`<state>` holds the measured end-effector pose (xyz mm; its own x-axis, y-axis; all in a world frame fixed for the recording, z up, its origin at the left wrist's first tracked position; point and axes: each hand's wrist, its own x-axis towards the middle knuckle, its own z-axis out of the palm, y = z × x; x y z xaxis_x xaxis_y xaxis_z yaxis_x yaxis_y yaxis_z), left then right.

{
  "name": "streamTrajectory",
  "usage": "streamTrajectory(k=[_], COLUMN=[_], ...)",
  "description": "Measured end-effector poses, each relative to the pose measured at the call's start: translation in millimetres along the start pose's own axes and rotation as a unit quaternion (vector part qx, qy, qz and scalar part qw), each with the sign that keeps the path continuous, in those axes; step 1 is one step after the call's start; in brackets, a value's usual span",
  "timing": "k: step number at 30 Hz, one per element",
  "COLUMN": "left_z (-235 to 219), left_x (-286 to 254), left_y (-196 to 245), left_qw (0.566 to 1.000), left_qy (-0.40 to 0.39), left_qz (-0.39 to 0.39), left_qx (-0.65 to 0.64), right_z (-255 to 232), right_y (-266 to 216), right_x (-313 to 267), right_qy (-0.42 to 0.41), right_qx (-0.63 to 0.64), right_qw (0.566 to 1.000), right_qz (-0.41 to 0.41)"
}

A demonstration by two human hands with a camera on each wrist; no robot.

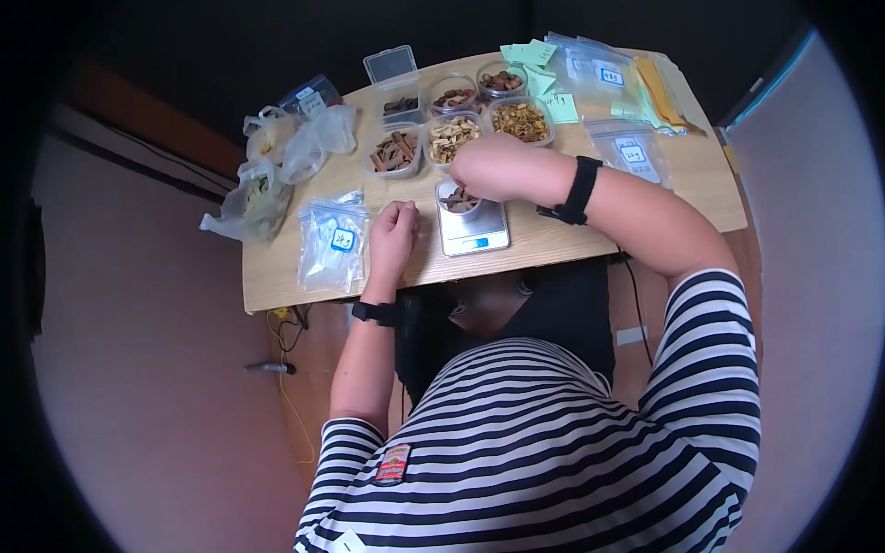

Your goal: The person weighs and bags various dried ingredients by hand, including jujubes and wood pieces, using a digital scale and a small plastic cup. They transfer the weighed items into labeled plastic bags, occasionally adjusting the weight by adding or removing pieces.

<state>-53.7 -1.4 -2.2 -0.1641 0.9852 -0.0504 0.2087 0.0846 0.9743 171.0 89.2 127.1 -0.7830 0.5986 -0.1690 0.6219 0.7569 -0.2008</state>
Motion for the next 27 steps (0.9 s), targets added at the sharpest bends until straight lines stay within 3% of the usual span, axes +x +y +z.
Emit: streamTrajectory(k=[5, 7, 14, 18, 20, 23, 27], left_z=[3.1, 6.4, 7.3, 8.9, 9.5, 9.5, 7.9], left_x=[-2.0, -5.5, -12.8, -13.5, -14.1, -14.0, -15.3], left_y=[-11.8, -13.4, -9.7, -8.5, -6.6, -7.3, -9.3], left_qw=[0.998, 0.995, 0.994, 0.990, 0.989, 0.992, 0.988], left_qy=[0.020, 0.058, 0.072, 0.082, 0.082, 0.080, 0.085], left_qz=[-0.011, 0.082, 0.074, 0.107, 0.108, 0.091, 0.115], left_qx=[-0.059, 0.025, 0.021, 0.047, 0.050, 0.044, 0.050], right_z=[9.1, 10.6, -22.4, -42.2, -38.0, -21.1, -15.4], right_y=[5.5, 6.2, 8.5, 10.6, 12.0, 17.9, 10.6], right_x=[6.6, 8.9, 0.9, 20.8, 44.5, 86.0, 127.6], right_qy=[0.001, 0.002, 0.016, 0.036, 0.049, 0.088, 0.116], right_qx=[-0.048, -0.070, -0.117, -0.057, 0.040, 0.053, 0.075], right_qw=[0.999, 0.997, 0.993, 0.998, 0.997, 0.995, 0.990], right_qz=[-0.022, -0.022, -0.027, 0.007, 0.036, -0.005, 0.015])
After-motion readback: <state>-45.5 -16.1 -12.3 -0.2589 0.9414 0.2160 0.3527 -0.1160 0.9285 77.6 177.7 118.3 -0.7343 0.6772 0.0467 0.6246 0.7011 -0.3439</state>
